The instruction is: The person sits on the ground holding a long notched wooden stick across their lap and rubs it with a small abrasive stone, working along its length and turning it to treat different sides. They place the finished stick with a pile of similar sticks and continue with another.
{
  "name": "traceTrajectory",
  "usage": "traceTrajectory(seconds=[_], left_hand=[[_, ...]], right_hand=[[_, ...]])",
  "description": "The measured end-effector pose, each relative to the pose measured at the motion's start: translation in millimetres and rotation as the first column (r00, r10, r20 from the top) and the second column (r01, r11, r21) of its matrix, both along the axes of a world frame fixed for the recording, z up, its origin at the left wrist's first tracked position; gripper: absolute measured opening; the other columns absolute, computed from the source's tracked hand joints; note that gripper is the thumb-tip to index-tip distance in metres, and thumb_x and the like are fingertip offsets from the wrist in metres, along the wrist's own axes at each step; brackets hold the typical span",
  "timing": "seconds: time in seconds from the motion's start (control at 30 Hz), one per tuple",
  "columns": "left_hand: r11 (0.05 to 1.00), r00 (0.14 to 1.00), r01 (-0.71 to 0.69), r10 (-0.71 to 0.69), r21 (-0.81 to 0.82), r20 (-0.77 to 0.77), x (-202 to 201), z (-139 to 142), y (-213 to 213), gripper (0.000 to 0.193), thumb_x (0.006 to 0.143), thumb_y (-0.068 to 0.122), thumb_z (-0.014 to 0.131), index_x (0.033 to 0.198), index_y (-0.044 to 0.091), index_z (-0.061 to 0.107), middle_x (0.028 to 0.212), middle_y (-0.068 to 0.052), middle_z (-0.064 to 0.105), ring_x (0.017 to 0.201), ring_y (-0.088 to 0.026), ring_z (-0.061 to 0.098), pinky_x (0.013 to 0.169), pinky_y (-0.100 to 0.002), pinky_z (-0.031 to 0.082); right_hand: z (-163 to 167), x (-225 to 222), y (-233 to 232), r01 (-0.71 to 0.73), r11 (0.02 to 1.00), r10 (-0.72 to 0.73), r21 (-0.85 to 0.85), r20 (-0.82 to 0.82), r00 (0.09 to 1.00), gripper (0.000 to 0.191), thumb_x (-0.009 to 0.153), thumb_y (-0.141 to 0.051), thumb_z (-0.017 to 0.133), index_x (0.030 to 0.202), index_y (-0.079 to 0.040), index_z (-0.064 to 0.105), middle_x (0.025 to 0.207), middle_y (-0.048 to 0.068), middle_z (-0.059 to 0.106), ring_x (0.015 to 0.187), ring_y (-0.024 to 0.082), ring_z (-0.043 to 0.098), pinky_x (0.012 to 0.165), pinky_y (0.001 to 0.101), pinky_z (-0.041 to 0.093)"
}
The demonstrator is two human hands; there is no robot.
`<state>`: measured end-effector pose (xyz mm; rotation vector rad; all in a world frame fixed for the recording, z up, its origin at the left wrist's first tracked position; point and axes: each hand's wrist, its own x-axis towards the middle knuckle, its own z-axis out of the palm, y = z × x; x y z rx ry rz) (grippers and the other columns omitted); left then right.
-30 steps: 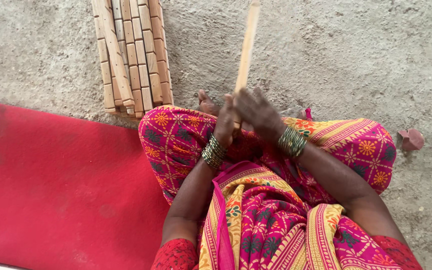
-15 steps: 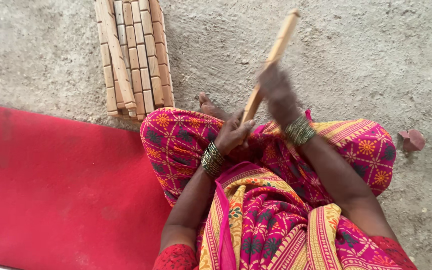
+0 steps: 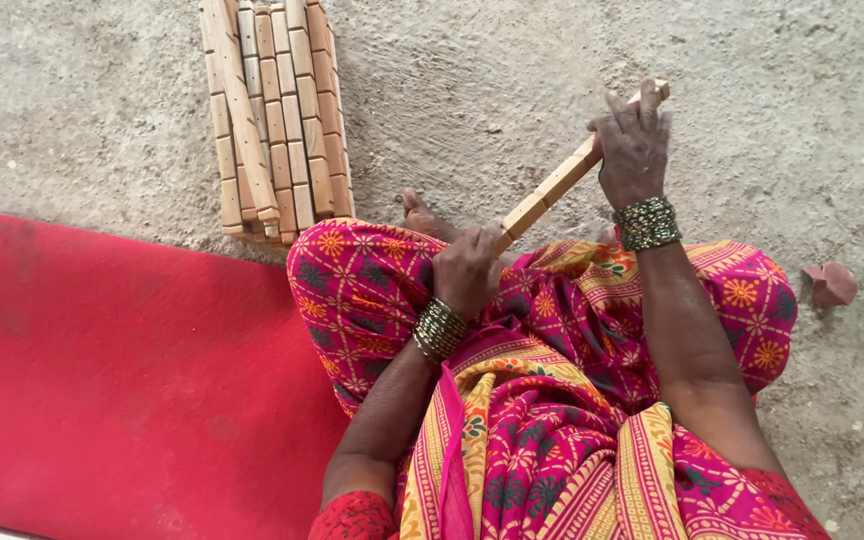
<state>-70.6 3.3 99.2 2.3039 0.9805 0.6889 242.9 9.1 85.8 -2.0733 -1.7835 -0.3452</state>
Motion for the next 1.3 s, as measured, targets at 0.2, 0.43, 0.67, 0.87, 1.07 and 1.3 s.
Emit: traceTrajectory(seconds=[0.2, 0.43, 0.67, 0.87, 1.07, 1.3], left_hand=[[-0.12, 0.808, 0.579, 0.221, -0.806, 0.547, -11.0, 4.1, 14.1, 0.051, 0.105, 0.029, 0.058, 0.146, 0.006, 0.04, 0.084, -0.007, 0.066, 0.048, -0.011, 0.057, 0.039, -0.022, 0.049], [-0.138, 0.783, 0.606, 0.277, -0.783, 0.557, -12.4, 19.7, 21.2, 0.062, 0.106, 0.034, 0.048, 0.158, 0.011, 0.022, 0.072, -0.004, 0.06, 0.046, -0.011, 0.058, 0.039, -0.023, 0.052], [0.022, 0.79, 0.613, 0.019, -0.79, 0.613, -23.7, 27.0, 8.2, 0.06, 0.111, 0.03, 0.051, 0.16, 0.001, 0.032, 0.068, 0.0, 0.055, 0.043, -0.007, 0.051, 0.037, -0.019, 0.045], [0.641, 0.981, 0.191, -0.101, -0.744, 0.165, 8.6, 22.0, -2.1, 0.05, 0.109, 0.027, 0.056, 0.151, 0.004, 0.044, 0.075, 0.003, 0.063, 0.052, -0.01, 0.058, 0.04, -0.023, 0.051], [0.769, 0.943, 0.03, -0.235, -0.638, -0.238, 1.4, 31.9, -24.6, 0.062, 0.101, 0.024, 0.054, 0.157, 0.014, 0.028, 0.067, -0.008, 0.065, 0.052, -0.022, 0.062, 0.039, -0.033, 0.052], [0.591, 0.856, 0.514, -0.305, -0.622, 0.418, -40.5, 35.1, -38.8, 0.068, 0.107, 0.023, 0.061, 0.163, 0.007, 0.026, 0.085, -0.007, 0.063, 0.067, -0.015, 0.065, 0.055, -0.028, 0.054]], right_hand=[[-1.7, -23.1, 9.7, -0.003, 0.991, 0.002, 0.13, 0.005, 1.0, 0.027, 0.101, 0.009, 0.067, 0.121, -0.008, 0.062, 0.153, 0.013, 0.05, 0.151, 0.039, 0.037, 0.104, 0.0392, 0.057], [-17.6, -80.9, 4.8, -0.21, 0.969, 0.193, 0.13, 0.128, 0.973, 0.032, 0.101, 0.012, 0.063, 0.124, -0.011, 0.057, 0.153, 0.013, 0.051, 0.152, 0.038, 0.034, 0.093, 0.0325, 0.063], [-2.8, -8.0, 10.0, 0.35, 0.91, -0.266, 0.222, -0.334, 0.904, 0.021, 0.112, -0.01, 0.047, 0.126, -0.014, 0.063, 0.134, 0.019, 0.064, 0.107, 0.037, 0.057, 0.064, 0.0225, 0.059], [5.4, -67.0, -2.6, 0.189, 0.982, 0.067, -0.015, -0.906, -0.419, 0.049, 0.101, -0.004, 0.052, 0.147, -0.014, 0.038, 0.12, 0.025, 0.066, 0.078, 0.022, 0.069, 0.051, 0.025, 0.055], [14.0, -90.4, 6.8, 0.486, 0.873, 0.209, -0.038, -0.872, -0.443, 0.043, 0.11, -0.034, 0.047, 0.143, -0.009, 0.034, 0.106, 0.013, 0.066, 0.074, 0.025, 0.072, 0.057, 0.0368, 0.066], [26.3, -10.2, -13.5, 0.484, 0.875, 0.344, 0.009, -0.714, -0.609, 0.027, 0.107, -0.034, 0.061, 0.118, -0.011, 0.054, 0.101, 0.012, 0.067, 0.076, 0.023, 0.072, 0.062, 0.0343, 0.065]])
